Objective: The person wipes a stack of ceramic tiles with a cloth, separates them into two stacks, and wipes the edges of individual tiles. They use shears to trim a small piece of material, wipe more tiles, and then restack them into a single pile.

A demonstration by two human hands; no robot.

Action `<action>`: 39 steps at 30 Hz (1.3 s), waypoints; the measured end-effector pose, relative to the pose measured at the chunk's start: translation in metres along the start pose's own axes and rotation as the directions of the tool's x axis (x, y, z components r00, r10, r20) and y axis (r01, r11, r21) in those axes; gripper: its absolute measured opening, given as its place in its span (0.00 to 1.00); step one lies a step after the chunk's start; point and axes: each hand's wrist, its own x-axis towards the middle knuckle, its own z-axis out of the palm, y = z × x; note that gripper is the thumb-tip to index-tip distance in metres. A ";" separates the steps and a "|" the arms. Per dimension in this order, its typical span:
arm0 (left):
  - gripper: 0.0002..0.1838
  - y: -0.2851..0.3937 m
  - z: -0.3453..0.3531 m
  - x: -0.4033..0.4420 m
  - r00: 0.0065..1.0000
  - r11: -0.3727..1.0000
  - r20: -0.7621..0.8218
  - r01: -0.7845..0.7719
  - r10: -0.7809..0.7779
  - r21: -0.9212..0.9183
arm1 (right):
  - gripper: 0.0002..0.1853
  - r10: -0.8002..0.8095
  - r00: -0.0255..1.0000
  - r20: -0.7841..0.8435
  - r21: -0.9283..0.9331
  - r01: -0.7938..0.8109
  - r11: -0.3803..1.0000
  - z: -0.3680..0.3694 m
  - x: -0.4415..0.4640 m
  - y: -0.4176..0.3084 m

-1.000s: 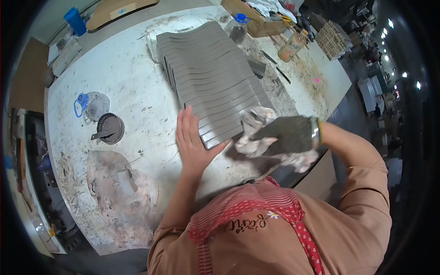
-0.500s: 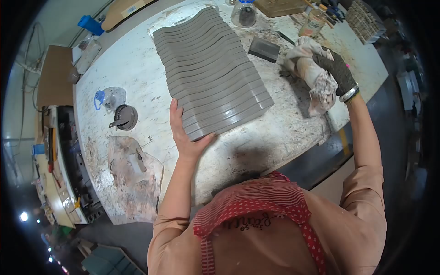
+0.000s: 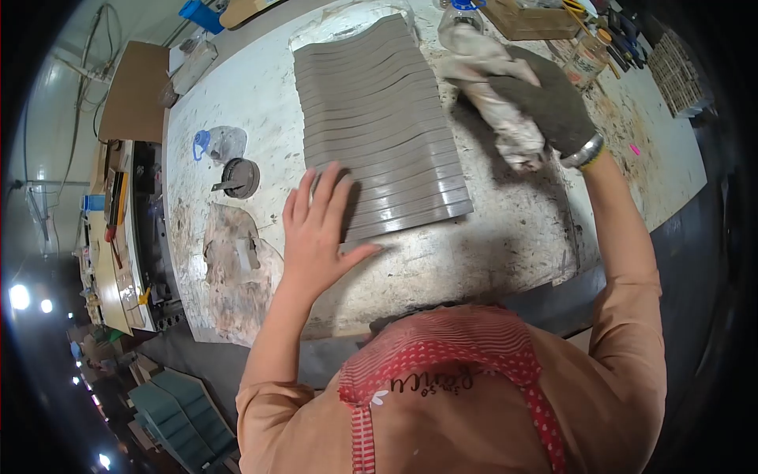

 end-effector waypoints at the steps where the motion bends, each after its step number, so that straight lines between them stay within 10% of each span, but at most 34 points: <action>1: 0.50 0.005 -0.002 0.010 1.000 1.000 0.016 0.005 -0.005 0.024 | 0.24 -0.290 0.957 0.031 -0.086 0.291 0.953 0.019 0.010 0.017; 4: 0.49 0.001 0.005 0.020 0.995 0.999 0.084 0.049 -0.047 -0.017 | 0.13 -0.608 0.788 0.094 -0.297 0.605 0.739 0.054 0.056 -0.065; 5: 0.49 0.000 0.006 0.020 0.995 0.998 0.086 0.047 -0.045 -0.028 | 0.12 -0.099 0.880 0.465 -0.206 0.216 0.954 0.052 0.070 -0.102; 6: 0.49 -0.001 0.006 0.020 0.986 0.997 0.153 0.069 -0.065 -0.018 | 0.10 0.072 0.752 0.656 -0.303 0.174 0.937 0.089 0.086 -0.094; 9: 0.48 -0.006 0.006 0.024 0.985 0.998 0.165 0.060 -0.054 -0.029 | 0.09 -0.362 0.795 0.488 -0.330 0.551 0.766 0.101 0.083 -0.084; 18: 0.49 -0.009 0.007 0.024 0.998 0.995 0.054 0.031 -0.026 -0.096 | 0.16 0.347 0.506 0.790 -0.613 0.664 0.428 0.057 0.133 -0.088; 20: 0.49 -0.009 0.011 0.023 0.999 0.996 0.042 0.011 -0.007 -0.083 | 0.12 0.130 0.782 0.609 -0.328 0.099 0.940 0.057 0.122 -0.081; 22: 0.48 -0.007 0.009 0.024 0.998 0.996 0.060 0.026 -0.020 -0.090 | 0.10 0.139 0.785 0.604 -0.283 0.049 0.958 0.080 0.110 -0.088; 24: 0.48 -0.008 0.007 0.025 0.996 0.995 0.081 0.034 -0.027 -0.089 | 0.13 -0.390 0.781 0.488 -0.443 0.607 0.659 0.101 0.082 -0.075; 25: 0.48 -0.010 0.009 0.026 0.998 0.997 0.064 0.014 -0.009 -0.074 | 0.17 -0.054 0.825 0.563 -0.189 0.192 0.963 0.078 0.089 -0.112; 26: 0.48 -0.011 0.011 0.024 0.999 0.998 0.052 -0.007 0.010 -0.060 | 0.19 -0.139 0.623 0.770 -0.441 0.676 0.590 0.075 0.096 -0.107; 27: 0.48 -0.010 0.011 0.023 0.998 0.998 0.056 -0.016 0.020 -0.061 | 0.18 0.206 0.709 0.675 -0.393 0.109 0.913 0.069 0.099 -0.104; 28: 0.48 -0.010 0.011 0.023 0.998 0.998 0.069 -0.006 0.011 -0.065 | 0.18 0.538 0.561 0.629 -0.241 -0.517 0.821 0.061 0.104 -0.108; 30: 0.48 -0.011 0.011 0.024 0.998 0.998 0.067 0.008 -0.003 -0.070 | 0.15 0.366 0.875 0.318 0.091 -0.413 0.906 0.040 0.074 -0.079; 32: 0.48 -0.011 0.012 0.024 0.997 0.995 0.072 0.027 -0.020 -0.098 | 0.15 0.434 0.570 0.697 -0.484 -0.073 0.872 0.035 0.119 -0.074; 33: 0.48 -0.011 0.014 0.022 0.997 0.993 0.074 0.039 -0.032 -0.108 | 0.11 0.072 0.797 0.600 -0.413 0.231 0.881 0.049 0.120 -0.030; 36: 0.48 -0.011 0.016 0.023 0.998 0.996 0.060 0.010 -0.005 -0.084 | 0.05 0.260 0.665 0.700 -0.588 0.329 0.739 0.078 0.105 -0.135; 37: 0.48 -0.012 0.015 0.022 0.999 0.996 0.047 0.003 0.002 -0.094 | 0.02 -0.052 0.738 0.673 -0.574 0.565 0.592 0.100 0.091 -0.088; 39: 0.48 -0.013 0.016 0.023 0.999 0.994 0.034 0.002 0.002 -0.106 | 0.02 0.045 0.684 0.728 -0.580 0.579 0.573 0.087 0.098 -0.088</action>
